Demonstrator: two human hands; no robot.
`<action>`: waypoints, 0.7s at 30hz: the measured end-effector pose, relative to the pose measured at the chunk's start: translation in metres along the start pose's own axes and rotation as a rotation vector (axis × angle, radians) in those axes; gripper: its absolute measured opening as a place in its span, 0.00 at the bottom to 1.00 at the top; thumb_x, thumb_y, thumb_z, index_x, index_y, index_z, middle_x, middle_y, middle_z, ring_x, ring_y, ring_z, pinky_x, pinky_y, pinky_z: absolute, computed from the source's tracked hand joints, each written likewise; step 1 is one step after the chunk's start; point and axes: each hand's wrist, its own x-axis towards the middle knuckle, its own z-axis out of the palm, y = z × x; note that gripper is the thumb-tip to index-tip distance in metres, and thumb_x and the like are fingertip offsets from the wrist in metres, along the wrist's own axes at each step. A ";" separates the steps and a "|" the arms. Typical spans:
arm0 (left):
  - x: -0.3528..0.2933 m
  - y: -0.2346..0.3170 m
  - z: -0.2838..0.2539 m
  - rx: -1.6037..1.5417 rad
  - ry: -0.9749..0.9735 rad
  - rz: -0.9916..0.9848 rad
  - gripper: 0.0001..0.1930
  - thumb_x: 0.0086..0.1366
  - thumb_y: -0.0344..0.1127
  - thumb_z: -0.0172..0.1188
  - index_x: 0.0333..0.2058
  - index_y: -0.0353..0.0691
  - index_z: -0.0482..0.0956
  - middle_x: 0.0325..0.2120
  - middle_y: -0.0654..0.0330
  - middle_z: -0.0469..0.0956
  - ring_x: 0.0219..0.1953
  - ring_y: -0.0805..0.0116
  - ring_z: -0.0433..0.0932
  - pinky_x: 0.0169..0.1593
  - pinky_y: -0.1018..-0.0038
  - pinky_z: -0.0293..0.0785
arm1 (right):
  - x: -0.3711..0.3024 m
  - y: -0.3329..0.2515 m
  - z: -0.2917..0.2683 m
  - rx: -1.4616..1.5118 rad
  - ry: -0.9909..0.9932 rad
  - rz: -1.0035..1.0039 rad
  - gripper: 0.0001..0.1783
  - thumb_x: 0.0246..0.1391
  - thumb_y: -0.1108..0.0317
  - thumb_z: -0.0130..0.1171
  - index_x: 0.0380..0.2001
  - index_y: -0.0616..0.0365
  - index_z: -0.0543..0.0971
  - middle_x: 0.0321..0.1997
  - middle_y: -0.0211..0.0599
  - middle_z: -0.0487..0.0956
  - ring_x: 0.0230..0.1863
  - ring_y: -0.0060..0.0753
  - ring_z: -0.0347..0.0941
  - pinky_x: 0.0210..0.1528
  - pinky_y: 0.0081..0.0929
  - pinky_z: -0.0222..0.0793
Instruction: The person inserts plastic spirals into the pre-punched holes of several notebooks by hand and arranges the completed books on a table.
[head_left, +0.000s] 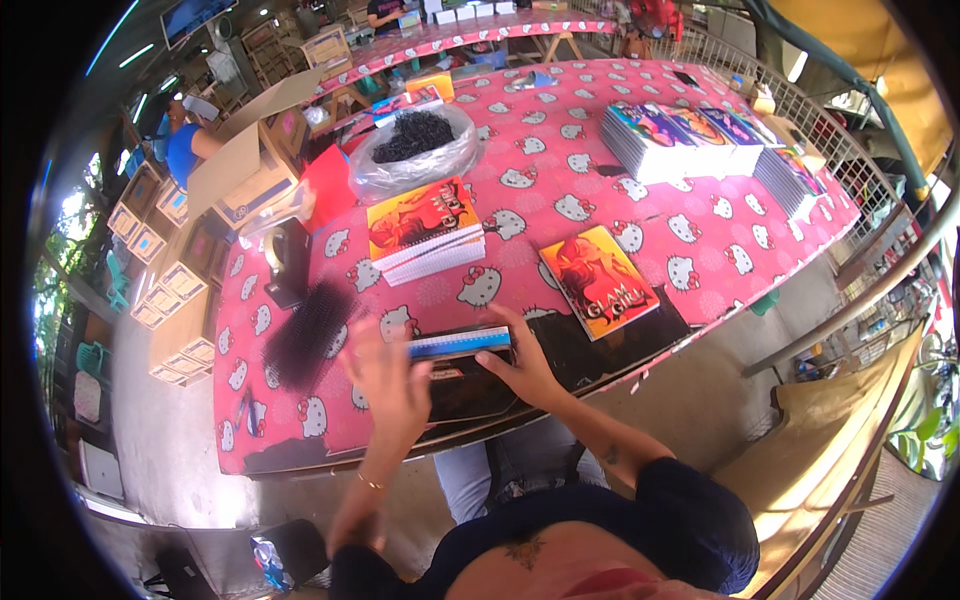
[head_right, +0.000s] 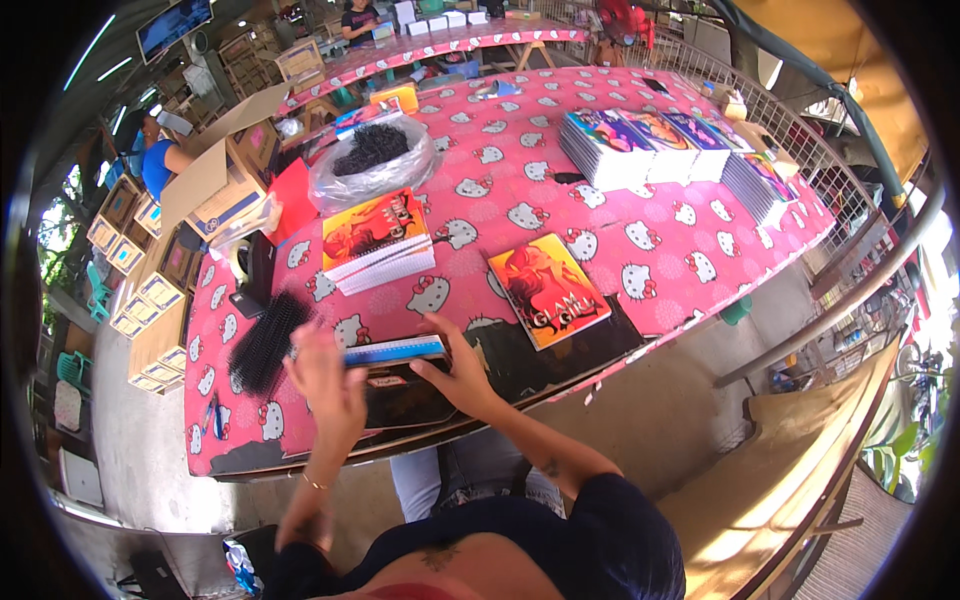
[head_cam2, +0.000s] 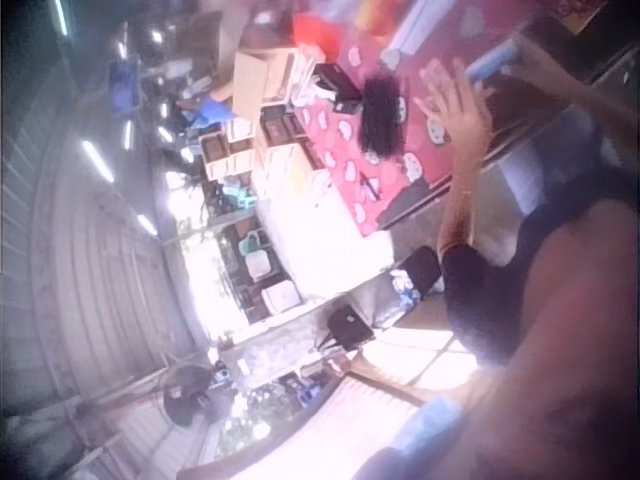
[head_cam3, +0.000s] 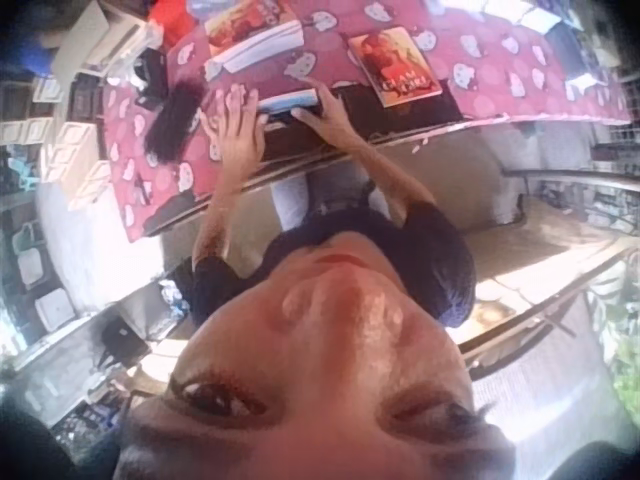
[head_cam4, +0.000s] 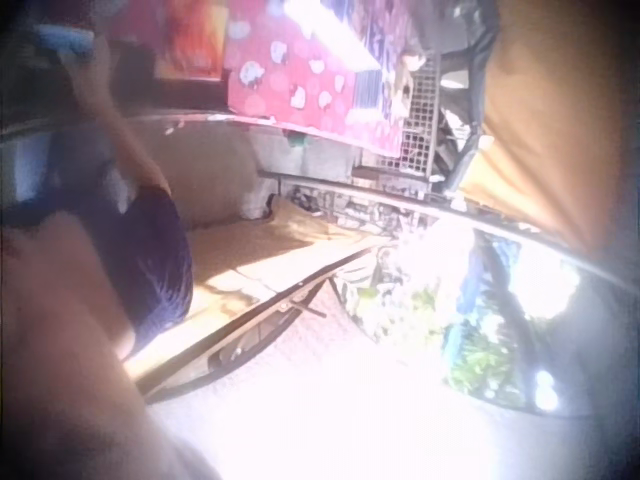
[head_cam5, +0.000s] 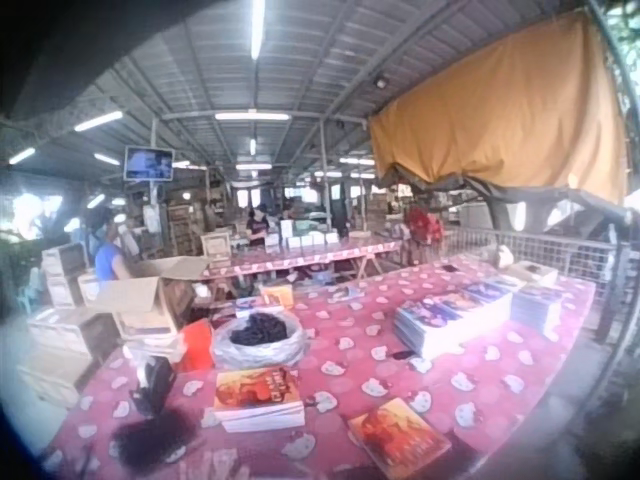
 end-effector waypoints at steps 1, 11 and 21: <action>-0.009 -0.004 0.002 -0.203 0.200 -0.172 0.28 0.72 0.40 0.51 0.65 0.29 0.62 0.66 0.45 0.62 0.70 0.56 0.59 0.71 0.58 0.48 | 0.001 0.003 0.002 0.018 0.070 -0.062 0.34 0.57 0.71 0.65 0.65 0.58 0.64 0.53 0.41 0.75 0.55 0.33 0.72 0.59 0.29 0.66; -0.030 -0.228 -0.002 0.723 -0.167 -0.103 0.13 0.65 0.34 0.59 0.46 0.35 0.80 0.38 0.49 0.77 0.42 0.51 0.74 0.44 0.62 0.74 | 0.019 0.008 -0.026 -0.056 -0.162 -0.019 0.26 0.59 0.68 0.65 0.57 0.61 0.68 0.50 0.39 0.76 0.55 0.34 0.73 0.58 0.29 0.65; -0.008 -0.217 0.017 0.779 -0.093 0.094 0.08 0.68 0.41 0.56 0.39 0.44 0.76 0.35 0.59 0.77 0.38 0.58 0.79 0.40 0.63 0.76 | 0.011 0.019 -0.022 0.093 0.070 0.057 0.09 0.63 0.71 0.60 0.45 0.60 0.74 0.39 0.26 0.77 0.43 0.16 0.69 0.51 0.21 0.66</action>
